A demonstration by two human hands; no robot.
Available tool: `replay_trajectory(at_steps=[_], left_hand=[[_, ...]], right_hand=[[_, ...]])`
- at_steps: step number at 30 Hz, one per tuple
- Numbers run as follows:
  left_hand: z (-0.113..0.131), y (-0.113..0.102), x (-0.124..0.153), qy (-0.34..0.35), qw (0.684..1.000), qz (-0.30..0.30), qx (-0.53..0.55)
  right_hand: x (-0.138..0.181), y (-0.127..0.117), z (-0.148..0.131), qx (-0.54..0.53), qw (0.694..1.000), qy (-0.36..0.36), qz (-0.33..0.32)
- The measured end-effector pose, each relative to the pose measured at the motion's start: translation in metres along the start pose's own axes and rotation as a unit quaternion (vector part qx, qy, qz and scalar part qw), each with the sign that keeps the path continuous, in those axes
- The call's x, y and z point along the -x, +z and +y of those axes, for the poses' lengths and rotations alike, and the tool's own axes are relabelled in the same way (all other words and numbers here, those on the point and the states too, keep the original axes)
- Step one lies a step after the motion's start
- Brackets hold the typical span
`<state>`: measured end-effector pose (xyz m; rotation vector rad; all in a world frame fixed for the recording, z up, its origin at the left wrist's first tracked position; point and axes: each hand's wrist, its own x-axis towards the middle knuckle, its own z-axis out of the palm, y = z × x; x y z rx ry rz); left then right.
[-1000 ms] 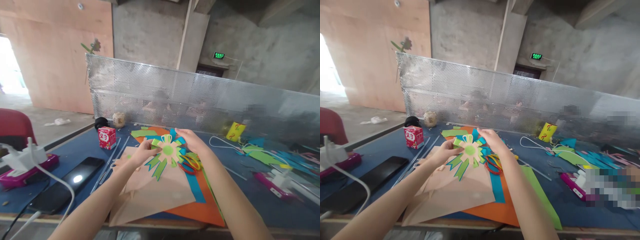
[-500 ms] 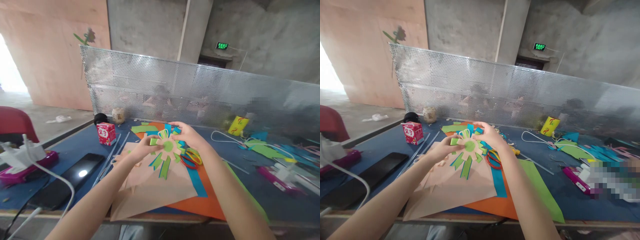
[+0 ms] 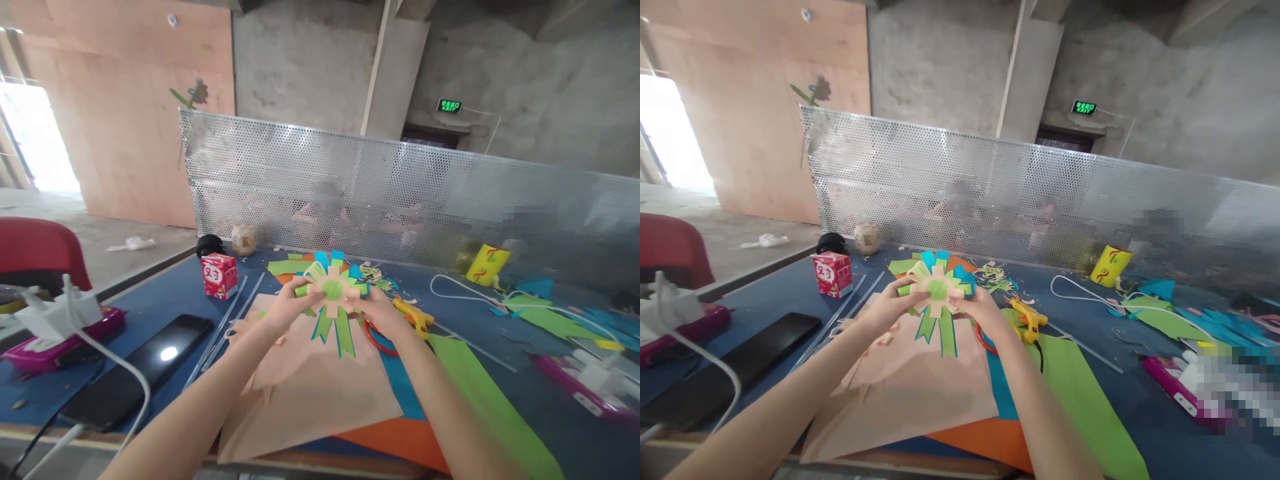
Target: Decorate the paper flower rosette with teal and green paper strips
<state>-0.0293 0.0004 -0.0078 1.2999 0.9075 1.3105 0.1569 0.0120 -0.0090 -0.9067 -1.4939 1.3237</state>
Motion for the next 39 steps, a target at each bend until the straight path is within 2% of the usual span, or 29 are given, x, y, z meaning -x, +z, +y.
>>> replay_trajectory(at_steps=[4, 7, 10, 15, 22, 25, 31, 39], left_hand=[[0.002, -0.004, -0.001, -0.030, 0.998, -0.004, 0.057], [0.008, -0.009, -0.002, -0.069, 0.986, -0.063, 0.136], [0.012, -0.012, -0.003, -0.092, 0.980, -0.098, 0.145], [0.008, -0.010, -0.005, -0.049, 0.992, -0.016, 0.118], [0.003, -0.015, -0.011, -0.047, 0.990, 0.002, 0.133], [0.001, -0.014, -0.014, -0.036, 0.988, 0.031, 0.149], [-0.002, -0.010, -0.014, -0.045, 0.976, 0.093, 0.192], [-0.001, -0.008, -0.014, -0.051, 0.971, 0.088, 0.214]], right_hand=[[0.004, 0.008, 0.007, -0.010, 1.000, -0.005, 0.001], [0.007, 0.007, 0.008, -0.009, 1.000, 0.003, 0.002], [0.011, 0.006, 0.007, -0.008, 1.000, 0.020, 0.009], [0.017, 0.008, 0.005, 0.018, 0.999, 0.043, 0.010], [0.018, 0.006, 0.008, 0.002, 0.999, 0.043, 0.012], [0.016, 0.004, 0.009, -0.024, 0.998, 0.041, 0.031], [0.012, -0.001, 0.018, -0.081, 0.996, 0.033, 0.020], [0.010, 0.000, 0.022, -0.099, 0.993, 0.054, 0.046]])
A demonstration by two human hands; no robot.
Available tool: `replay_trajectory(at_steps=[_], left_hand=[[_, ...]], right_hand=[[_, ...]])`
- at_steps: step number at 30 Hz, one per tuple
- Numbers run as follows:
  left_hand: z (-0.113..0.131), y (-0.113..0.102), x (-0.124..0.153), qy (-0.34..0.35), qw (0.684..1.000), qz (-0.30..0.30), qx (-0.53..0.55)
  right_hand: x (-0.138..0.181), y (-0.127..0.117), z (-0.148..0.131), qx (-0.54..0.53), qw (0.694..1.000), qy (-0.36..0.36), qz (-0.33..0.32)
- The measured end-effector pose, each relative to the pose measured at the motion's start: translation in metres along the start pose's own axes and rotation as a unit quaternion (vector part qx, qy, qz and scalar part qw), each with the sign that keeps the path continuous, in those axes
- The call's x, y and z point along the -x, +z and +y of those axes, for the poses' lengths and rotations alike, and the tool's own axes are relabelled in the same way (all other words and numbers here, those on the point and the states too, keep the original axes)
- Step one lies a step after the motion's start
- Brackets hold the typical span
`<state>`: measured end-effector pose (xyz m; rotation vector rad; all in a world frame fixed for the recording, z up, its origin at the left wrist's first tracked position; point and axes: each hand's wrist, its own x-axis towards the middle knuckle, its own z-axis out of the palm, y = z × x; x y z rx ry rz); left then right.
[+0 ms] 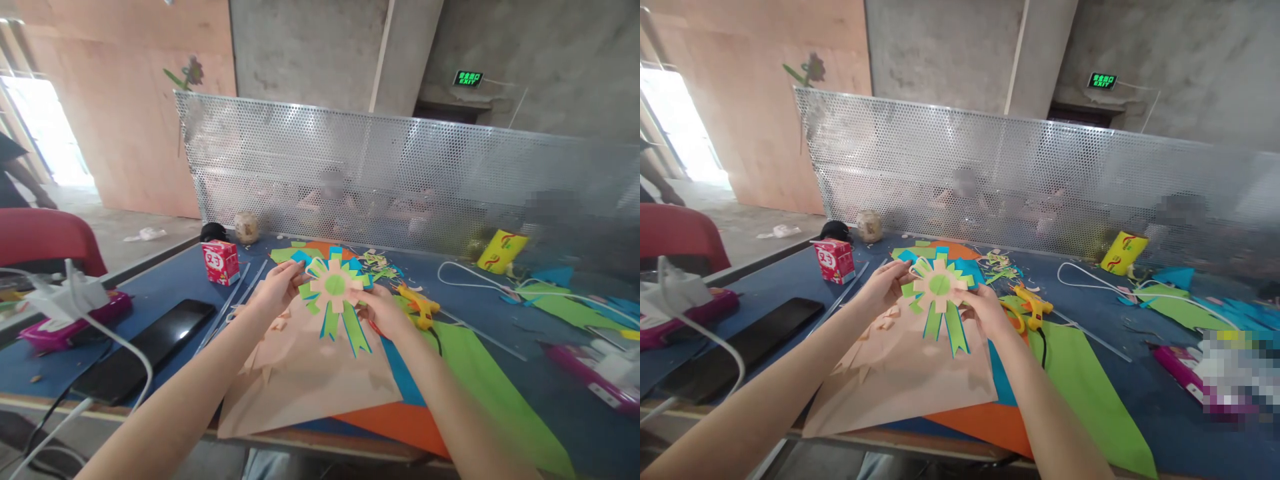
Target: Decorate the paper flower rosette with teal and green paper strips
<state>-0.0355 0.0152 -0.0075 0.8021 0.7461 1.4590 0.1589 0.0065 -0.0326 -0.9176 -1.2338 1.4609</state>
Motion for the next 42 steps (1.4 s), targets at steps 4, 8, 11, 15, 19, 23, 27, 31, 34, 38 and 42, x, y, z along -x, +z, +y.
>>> replay_trajectory(at_steps=[4, 8, 11, 15, 19, 23, 27, 31, 34, 38, 42], left_hand=[[-0.0014, 0.0035, 0.0022, -0.011, 1.000, 0.000, 0.002], [-0.0022, 0.0042, 0.0023, -0.023, 1.000, 0.005, 0.008], [0.0000, 0.0048, 0.0033, -0.047, 0.998, -0.024, 0.016], [-0.0004, 0.0062, 0.0058, -0.002, 0.997, -0.078, -0.006], [-0.0058, 0.0055, 0.0053, 0.033, 0.995, -0.086, -0.041], [-0.0072, 0.0048, 0.0051, 0.030, 0.996, -0.067, -0.047], [-0.0054, 0.0060, 0.0066, 0.022, 0.995, -0.078, -0.052], [-0.0063, 0.0062, 0.0068, 0.028, 0.995, -0.081, -0.052], [-0.0079, 0.0054, 0.0065, 0.025, 0.994, -0.090, -0.059], [-0.0091, 0.0047, 0.0064, 0.020, 0.992, -0.104, -0.067], [-0.0088, 0.0036, 0.0060, 0.023, 0.992, -0.111, -0.060]], right_hand=[[0.0015, 0.0028, -0.0008, 0.019, 1.000, -0.015, -0.003], [0.0030, 0.0049, -0.0009, 0.045, 0.999, -0.021, 0.000], [0.0026, 0.0037, 0.0002, 0.047, 0.999, -0.026, 0.009], [0.0014, 0.0021, 0.0018, 0.036, 0.999, -0.030, 0.008], [0.0034, 0.0029, -0.0005, 0.038, 0.999, -0.029, 0.001], [0.0069, 0.0032, -0.0050, 0.025, 0.998, -0.034, -0.036], [0.0070, 0.0024, -0.0059, -0.040, 0.996, -0.053, -0.060], [0.0062, 0.0042, -0.0040, -0.092, 0.993, -0.046, -0.065], [0.0068, 0.0066, -0.0027, -0.110, 0.993, -0.021, -0.040], [0.0076, 0.0089, -0.0026, -0.139, 0.990, -0.007, -0.019], [0.0076, 0.0078, -0.0058, -0.158, 0.987, 0.016, -0.009]])
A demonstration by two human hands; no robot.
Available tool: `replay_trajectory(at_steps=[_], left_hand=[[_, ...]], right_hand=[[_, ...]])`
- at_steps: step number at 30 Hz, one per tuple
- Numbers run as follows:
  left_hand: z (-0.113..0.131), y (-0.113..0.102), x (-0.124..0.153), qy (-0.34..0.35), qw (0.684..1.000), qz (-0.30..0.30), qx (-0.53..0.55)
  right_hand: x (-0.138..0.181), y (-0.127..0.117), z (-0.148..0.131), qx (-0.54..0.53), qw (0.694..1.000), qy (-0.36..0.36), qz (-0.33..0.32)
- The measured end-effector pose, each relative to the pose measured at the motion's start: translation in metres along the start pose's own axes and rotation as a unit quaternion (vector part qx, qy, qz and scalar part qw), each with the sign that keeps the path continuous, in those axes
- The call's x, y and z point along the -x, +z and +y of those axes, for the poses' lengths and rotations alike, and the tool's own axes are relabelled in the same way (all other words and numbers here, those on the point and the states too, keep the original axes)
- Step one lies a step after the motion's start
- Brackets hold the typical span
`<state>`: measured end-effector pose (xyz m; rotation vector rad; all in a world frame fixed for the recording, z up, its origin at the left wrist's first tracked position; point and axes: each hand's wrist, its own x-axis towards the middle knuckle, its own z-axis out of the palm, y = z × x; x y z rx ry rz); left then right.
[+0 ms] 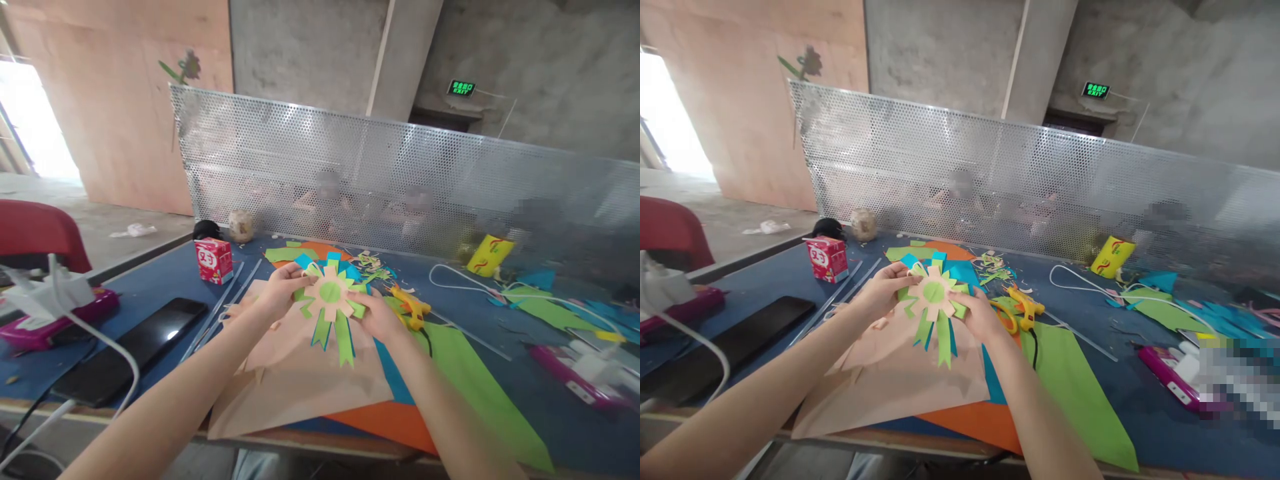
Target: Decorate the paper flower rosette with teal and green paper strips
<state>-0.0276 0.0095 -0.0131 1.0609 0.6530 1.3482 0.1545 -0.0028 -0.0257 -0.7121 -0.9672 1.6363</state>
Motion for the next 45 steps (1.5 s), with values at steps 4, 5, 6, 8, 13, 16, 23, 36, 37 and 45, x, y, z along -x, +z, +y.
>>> replay_trajectory(at_steps=[4, 5, 6, 8, 13, 16, 23, 36, 37, 45], left_hand=[[-0.001, 0.001, 0.001, -0.007, 1.000, 0.002, -0.001], [-0.001, 0.002, 0.001, -0.010, 1.000, 0.001, -0.001], [-0.002, 0.003, 0.002, -0.015, 1.000, 0.000, 0.000], [-0.003, 0.005, 0.003, -0.029, 1.000, 0.003, -0.001], [0.000, 0.005, 0.003, -0.075, 0.997, 0.032, 0.002], [0.001, 0.003, 0.003, -0.075, 0.997, 0.036, -0.006], [-0.002, 0.007, 0.004, -0.071, 0.995, 0.054, -0.039], [0.006, 0.003, 0.000, -0.029, 0.998, 0.058, -0.019], [0.006, 0.002, 0.000, -0.024, 0.998, 0.063, -0.019], [0.014, 0.002, 0.000, -0.011, 0.996, 0.080, -0.025]], right_hand=[[0.000, -0.002, -0.005, -0.004, 0.999, 0.033, 0.006], [0.000, -0.002, -0.006, 0.000, 0.999, 0.039, 0.007], [0.000, -0.002, -0.006, 0.007, 0.999, 0.041, 0.009], [-0.001, -0.001, -0.004, 0.031, 0.999, 0.041, 0.017], [-0.001, -0.004, -0.003, 0.057, 0.996, 0.055, 0.049], [0.000, -0.005, -0.008, 0.064, 0.995, 0.069, 0.014], [0.001, -0.004, -0.007, 0.135, 0.990, 0.039, -0.023], [0.000, -0.007, -0.001, 0.181, 0.982, 0.023, -0.046], [-0.001, -0.008, -0.001, 0.180, 0.982, 0.020, -0.046], [0.001, -0.006, -0.002, 0.182, 0.983, -0.007, -0.031]])
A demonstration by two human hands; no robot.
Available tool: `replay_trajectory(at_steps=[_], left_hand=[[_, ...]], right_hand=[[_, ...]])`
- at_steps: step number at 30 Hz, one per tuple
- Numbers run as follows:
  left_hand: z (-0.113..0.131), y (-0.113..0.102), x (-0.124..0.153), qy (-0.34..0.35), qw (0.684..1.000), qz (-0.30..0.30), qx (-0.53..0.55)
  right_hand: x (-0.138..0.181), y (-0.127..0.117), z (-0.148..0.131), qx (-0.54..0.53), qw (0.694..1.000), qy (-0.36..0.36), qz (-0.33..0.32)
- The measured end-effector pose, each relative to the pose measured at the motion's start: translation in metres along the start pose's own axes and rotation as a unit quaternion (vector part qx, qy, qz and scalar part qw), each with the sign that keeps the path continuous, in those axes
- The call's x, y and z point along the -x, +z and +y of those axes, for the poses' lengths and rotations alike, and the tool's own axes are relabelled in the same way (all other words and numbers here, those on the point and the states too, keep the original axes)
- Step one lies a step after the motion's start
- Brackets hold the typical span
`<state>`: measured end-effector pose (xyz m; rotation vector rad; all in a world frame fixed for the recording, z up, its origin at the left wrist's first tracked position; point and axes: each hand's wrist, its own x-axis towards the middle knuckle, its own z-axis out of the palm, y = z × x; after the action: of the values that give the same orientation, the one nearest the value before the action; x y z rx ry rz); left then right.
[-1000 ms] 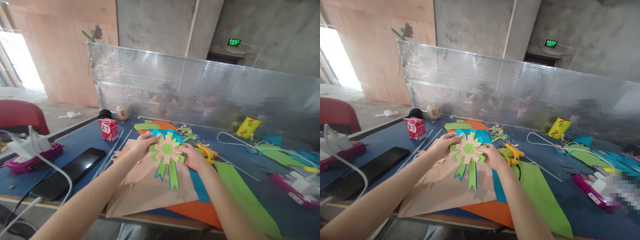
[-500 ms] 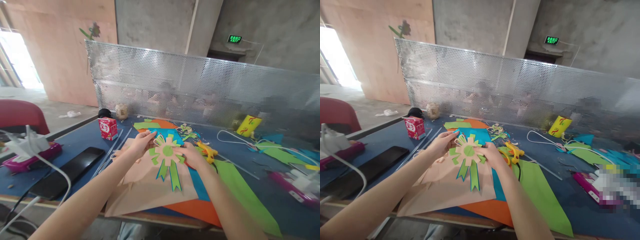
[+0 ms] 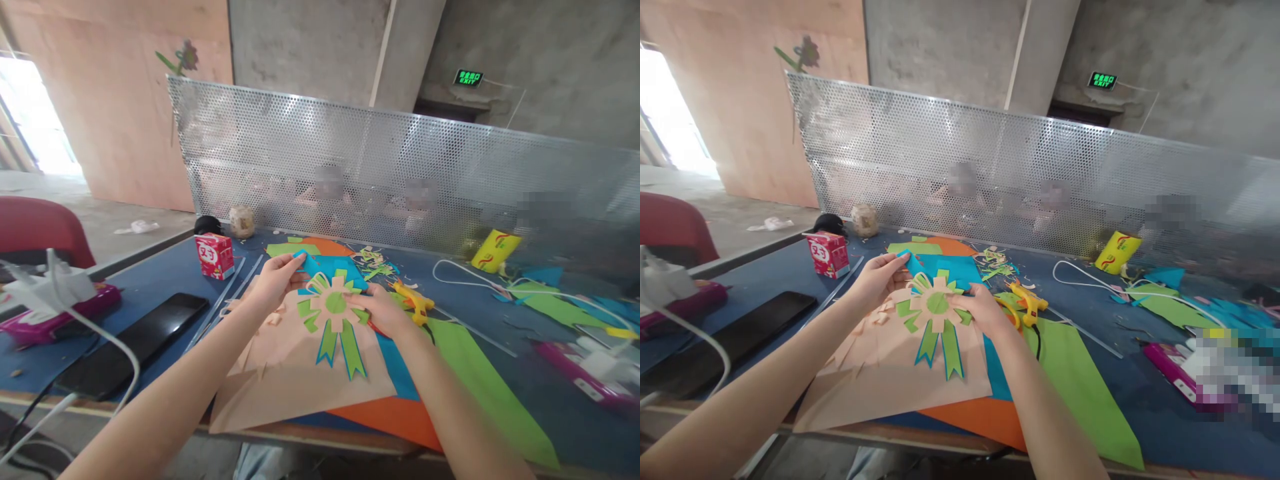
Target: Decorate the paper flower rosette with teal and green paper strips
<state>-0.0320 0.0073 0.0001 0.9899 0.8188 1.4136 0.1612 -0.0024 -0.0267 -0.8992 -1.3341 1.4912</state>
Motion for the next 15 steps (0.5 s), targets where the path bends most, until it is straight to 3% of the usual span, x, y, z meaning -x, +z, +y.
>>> replay_trajectory(at_steps=[3, 7, 11, 15], left_hand=[[0.002, 0.003, 0.003, 0.006, 1.000, -0.017, 0.005], [0.001, 0.008, 0.009, -0.005, 0.996, -0.086, 0.006], [-0.006, 0.009, 0.013, -0.032, 0.994, -0.092, -0.042], [-0.013, 0.008, 0.012, 0.013, 0.988, -0.119, -0.094]], right_hand=[[-0.001, -0.001, 0.001, 0.001, 1.000, -0.003, 0.007], [-0.003, -0.002, 0.004, 0.001, 1.000, -0.020, 0.006], [-0.003, -0.001, 0.004, -0.015, 0.999, -0.039, 0.012], [-0.002, 0.001, 0.002, -0.013, 0.998, -0.052, 0.016]])
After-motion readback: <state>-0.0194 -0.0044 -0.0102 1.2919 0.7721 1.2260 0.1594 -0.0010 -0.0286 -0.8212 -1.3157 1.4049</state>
